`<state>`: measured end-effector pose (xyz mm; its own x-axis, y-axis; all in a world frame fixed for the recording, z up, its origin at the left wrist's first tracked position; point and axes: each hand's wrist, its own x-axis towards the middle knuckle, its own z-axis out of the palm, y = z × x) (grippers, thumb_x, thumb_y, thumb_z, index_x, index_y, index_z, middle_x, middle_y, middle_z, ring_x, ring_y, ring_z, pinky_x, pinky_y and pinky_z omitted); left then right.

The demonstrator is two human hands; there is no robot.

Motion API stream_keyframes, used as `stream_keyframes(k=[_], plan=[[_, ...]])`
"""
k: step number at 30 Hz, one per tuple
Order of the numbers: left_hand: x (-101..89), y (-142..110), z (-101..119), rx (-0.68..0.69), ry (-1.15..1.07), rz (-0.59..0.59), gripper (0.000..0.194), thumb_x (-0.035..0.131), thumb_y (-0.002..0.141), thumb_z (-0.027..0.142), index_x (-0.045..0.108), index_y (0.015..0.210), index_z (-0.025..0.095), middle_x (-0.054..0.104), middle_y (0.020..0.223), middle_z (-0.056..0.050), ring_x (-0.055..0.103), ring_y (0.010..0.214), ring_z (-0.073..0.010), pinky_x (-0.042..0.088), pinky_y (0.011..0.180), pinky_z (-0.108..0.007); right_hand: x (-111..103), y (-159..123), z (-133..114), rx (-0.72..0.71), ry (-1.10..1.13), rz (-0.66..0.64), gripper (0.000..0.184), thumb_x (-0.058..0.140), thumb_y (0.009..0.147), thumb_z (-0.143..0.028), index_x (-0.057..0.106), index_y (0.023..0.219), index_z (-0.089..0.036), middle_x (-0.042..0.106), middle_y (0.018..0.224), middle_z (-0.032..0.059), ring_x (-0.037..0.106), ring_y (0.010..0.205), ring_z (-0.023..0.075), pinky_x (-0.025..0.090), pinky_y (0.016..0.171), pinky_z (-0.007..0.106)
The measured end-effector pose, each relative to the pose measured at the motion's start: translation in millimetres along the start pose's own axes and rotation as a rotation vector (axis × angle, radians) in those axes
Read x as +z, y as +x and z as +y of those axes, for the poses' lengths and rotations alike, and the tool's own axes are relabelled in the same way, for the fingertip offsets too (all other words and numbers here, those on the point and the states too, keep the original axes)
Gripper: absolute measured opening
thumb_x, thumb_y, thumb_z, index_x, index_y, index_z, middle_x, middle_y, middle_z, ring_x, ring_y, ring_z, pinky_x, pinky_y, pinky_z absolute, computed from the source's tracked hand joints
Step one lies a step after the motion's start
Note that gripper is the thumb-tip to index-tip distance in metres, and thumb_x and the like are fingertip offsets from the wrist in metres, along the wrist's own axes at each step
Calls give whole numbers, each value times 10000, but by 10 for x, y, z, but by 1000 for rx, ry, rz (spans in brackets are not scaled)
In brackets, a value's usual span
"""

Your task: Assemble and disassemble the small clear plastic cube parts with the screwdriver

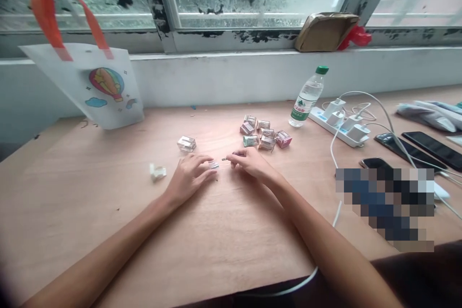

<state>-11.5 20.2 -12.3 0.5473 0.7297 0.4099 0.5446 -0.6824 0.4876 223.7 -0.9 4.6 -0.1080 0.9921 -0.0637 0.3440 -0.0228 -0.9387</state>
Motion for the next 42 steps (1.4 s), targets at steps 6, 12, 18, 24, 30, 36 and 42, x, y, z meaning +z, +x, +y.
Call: stream_keyframes(k=[6,12,18,24,30,36,42], plan=[[-1,-15,-1,6,-185,59,284,730,892,353,657,1125,208,737,1095,-51,652,841,-178,466,895,-373,123,-48,-60,-36,86,-35,466,672,822,-600,636,674,-160,468,565,-41,342,512,82,224,489,251],[-37,-11,44,-60,-300,59,275,705,903,365,677,1124,203,727,1081,-62,643,855,-180,506,834,-335,161,-87,-131,-170,142,18,380,669,847,-537,686,823,-158,663,795,31,406,580,90,304,530,255],[-42,-8,47,-44,-328,38,287,680,918,381,660,1142,203,713,1078,-68,648,872,-184,520,830,-330,209,-85,-112,-256,57,22,322,672,863,-494,661,857,-173,657,859,29,542,711,136,418,661,276],[-59,-15,64,-70,-361,50,313,671,925,393,659,1159,186,708,1048,-72,650,869,-184,516,767,-305,166,-111,-110,-302,-53,-76,259,631,914,-429,653,859,-177,625,842,18,534,739,141,396,666,275],[-57,-15,63,1,-338,42,287,694,911,359,664,1145,195,715,1002,-61,658,863,-183,519,844,-336,195,-168,-147,-313,-164,-116,199,606,927,-379,635,888,-186,628,785,6,518,686,138,391,618,268],[-40,-22,41,30,-352,47,282,702,909,345,661,1151,207,717,1035,-55,653,880,-175,513,881,-341,185,-144,-110,-362,-179,-80,182,588,951,-353,670,999,-198,692,948,45,602,783,169,458,698,292],[-36,-24,26,-76,-459,37,293,704,898,341,675,1158,210,703,1095,-65,630,878,-167,538,776,-296,151,-119,-90,-368,-210,138,322,584,954,-348,659,1219,-183,666,927,59,581,786,184,452,727,323]])
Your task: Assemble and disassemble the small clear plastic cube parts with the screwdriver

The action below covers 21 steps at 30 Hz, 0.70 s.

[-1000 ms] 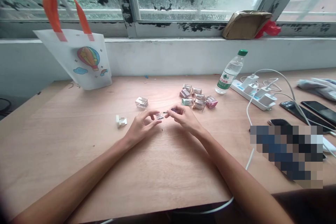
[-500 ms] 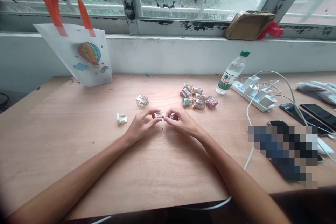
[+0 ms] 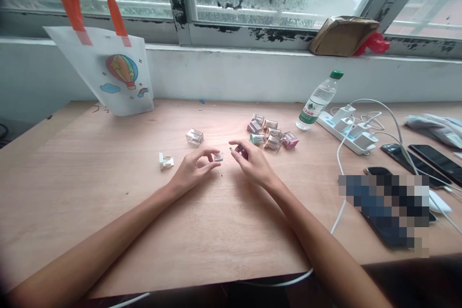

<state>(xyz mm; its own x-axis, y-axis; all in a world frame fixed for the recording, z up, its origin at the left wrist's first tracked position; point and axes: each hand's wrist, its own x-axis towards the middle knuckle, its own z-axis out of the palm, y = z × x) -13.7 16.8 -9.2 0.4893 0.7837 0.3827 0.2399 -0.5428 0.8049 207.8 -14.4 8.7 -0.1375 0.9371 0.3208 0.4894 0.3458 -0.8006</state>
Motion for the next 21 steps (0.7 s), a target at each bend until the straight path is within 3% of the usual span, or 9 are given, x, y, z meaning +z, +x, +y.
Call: stream_keyframes(k=[4,7,11,16,19,21], plan=[[-13,3,9,-91,-95,60,308,734,857,351,690,1121,197,702,1043,-67,628,867,-171,534,750,-291,9,-6,-1,17,42,62,297,592,941,-371,682,1149,-179,622,852,30,531,716,159,430,684,305],[8,-19,52,-188,-221,115,352,744,844,382,686,1126,179,710,983,-60,643,851,-169,531,770,-298,52,-12,9,17,99,92,261,607,929,-399,680,1056,-183,653,918,43,522,705,150,426,659,297],[84,-77,148,-287,-391,137,400,738,842,408,668,1161,177,704,1067,-71,642,817,-151,535,719,-278,122,-16,-12,30,243,169,275,663,892,-438,667,1009,-189,673,994,57,537,715,142,432,646,286],[137,-122,198,-278,-383,105,404,779,809,357,645,1149,185,686,941,-33,624,771,-138,507,669,-250,163,-23,-90,114,402,190,291,774,804,-445,704,917,-186,686,925,44,547,739,142,424,642,270],[143,-127,179,-249,-318,157,384,771,822,377,644,1136,194,679,1023,-45,613,774,-135,508,675,-257,187,-36,-128,182,513,144,305,788,791,-452,720,907,-179,682,884,36,464,634,106,353,561,259],[149,-129,167,-222,-266,181,378,767,831,397,648,1134,205,674,1067,-48,607,772,-132,508,684,-263,207,-43,-165,194,573,124,298,793,784,-450,732,882,-175,682,989,47,428,614,85,316,535,257]])
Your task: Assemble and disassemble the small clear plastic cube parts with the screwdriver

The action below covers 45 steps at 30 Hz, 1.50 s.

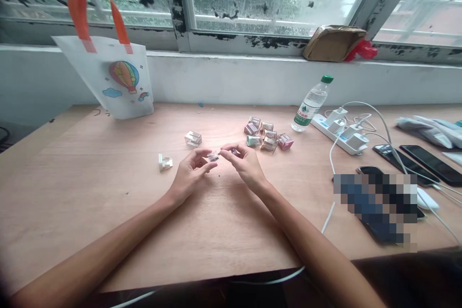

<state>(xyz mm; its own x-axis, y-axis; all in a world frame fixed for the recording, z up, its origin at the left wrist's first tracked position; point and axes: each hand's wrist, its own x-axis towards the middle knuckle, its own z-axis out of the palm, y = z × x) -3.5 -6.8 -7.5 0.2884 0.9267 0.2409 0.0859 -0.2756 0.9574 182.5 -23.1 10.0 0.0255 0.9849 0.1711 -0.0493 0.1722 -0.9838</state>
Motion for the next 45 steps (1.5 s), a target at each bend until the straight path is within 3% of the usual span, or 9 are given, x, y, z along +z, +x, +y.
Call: stream_keyframes(k=[4,15,20,24,27,30,35,42,45], plan=[[12,-10,-7,61,40,-7,344,761,843,402,659,1119,225,674,1072,-33,610,765,-124,503,709,-264,87,-37,-72,55,39,-17,287,806,763,-440,739,803,-164,632,1151,58,425,633,68,292,525,253],[27,-23,28,27,-57,-1,315,792,812,335,668,1066,195,679,1031,-32,616,754,-119,493,661,-242,181,-61,63,27,66,31,330,816,746,-457,666,846,-180,616,1028,31,516,682,92,381,552,234],[30,-23,33,-3,-114,5,338,813,790,335,673,1059,186,673,1060,-41,608,757,-109,500,651,-230,200,-65,151,-24,5,17,361,818,747,-473,640,911,-205,641,1004,24,598,812,147,483,698,267],[22,-10,34,-26,-113,23,366,832,767,351,676,1054,188,675,1040,-42,617,754,-116,496,618,-226,108,-24,110,-95,-134,58,381,773,812,-484,636,1038,-209,647,1042,40,611,929,175,484,804,290],[10,13,23,-58,-137,55,423,851,739,366,668,1075,188,678,1015,-46,621,748,-126,477,560,-218,-66,31,50,-144,-420,-33,365,717,867,-498,651,1070,-201,653,867,17,583,736,157,437,669,286],[-6,38,11,-91,-163,92,468,851,730,366,649,1108,178,680,955,-46,609,703,-124,437,496,-208,-231,79,61,-146,-730,-257,254,680,910,-441,720,981,-200,667,771,12,573,682,162,401,646,294],[-33,74,0,-89,-169,155,450,821,755,354,627,1116,168,662,915,-33,576,658,-107,415,466,-197,-275,113,202,-157,-741,-550,161,711,897,-373,766,939,-228,718,964,35,641,840,183,453,744,289],[-45,95,-23,-93,-119,130,456,803,773,378,623,1136,170,668,978,-48,591,670,-111,411,458,-196,-190,121,335,-254,-716,-527,159,658,939,-359,774,919,-252,725,967,35,647,853,191,463,805,321],[-49,90,-33,-89,-91,88,459,795,784,399,628,1146,170,671,999,-57,602,683,-119,432,475,-207,-168,125,347,-317,-658,-397,194,633,956,-388,762,924,-247,726,959,40,641,843,195,457,772,321]])
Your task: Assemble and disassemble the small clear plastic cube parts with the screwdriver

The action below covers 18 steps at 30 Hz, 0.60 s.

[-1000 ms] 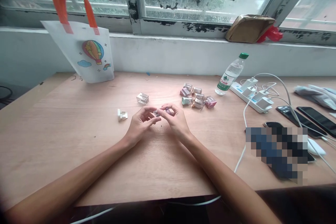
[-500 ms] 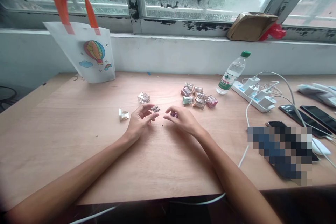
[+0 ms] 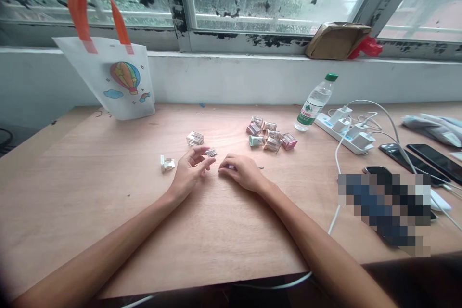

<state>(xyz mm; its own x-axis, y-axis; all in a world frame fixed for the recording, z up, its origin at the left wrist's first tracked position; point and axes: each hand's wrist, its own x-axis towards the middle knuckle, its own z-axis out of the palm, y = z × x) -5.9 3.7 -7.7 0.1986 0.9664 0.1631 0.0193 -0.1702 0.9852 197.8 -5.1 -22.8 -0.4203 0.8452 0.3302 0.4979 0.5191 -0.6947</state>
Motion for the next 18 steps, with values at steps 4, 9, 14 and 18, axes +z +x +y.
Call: stream_keyframes(k=[4,9,14,18], plan=[[0,-16,-12,25,75,-60,430,790,792,422,654,1121,180,685,1038,-65,619,731,-136,489,540,-232,-17,24,-101,58,154,286,240,661,931,-452,745,926,-227,727,885,32,585,725,177,432,683,315],[30,-54,5,84,149,-95,373,777,813,431,676,1090,201,690,1107,-60,634,781,-142,526,622,-257,-5,33,-218,81,348,356,236,711,892,-469,749,919,-237,686,934,39,588,795,186,461,738,330],[48,-76,18,135,169,-90,311,768,827,398,682,1051,201,693,1077,-45,630,781,-140,526,651,-259,42,42,-217,-19,348,328,159,694,919,-416,767,960,-280,596,1014,48,590,1017,217,460,919,370],[44,-81,11,162,203,-84,300,759,834,406,685,1049,209,702,1071,-43,632,767,-142,518,651,-261,56,49,-231,-17,323,305,167,680,929,-421,770,976,-288,586,1010,52,589,1003,219,468,923,378]])
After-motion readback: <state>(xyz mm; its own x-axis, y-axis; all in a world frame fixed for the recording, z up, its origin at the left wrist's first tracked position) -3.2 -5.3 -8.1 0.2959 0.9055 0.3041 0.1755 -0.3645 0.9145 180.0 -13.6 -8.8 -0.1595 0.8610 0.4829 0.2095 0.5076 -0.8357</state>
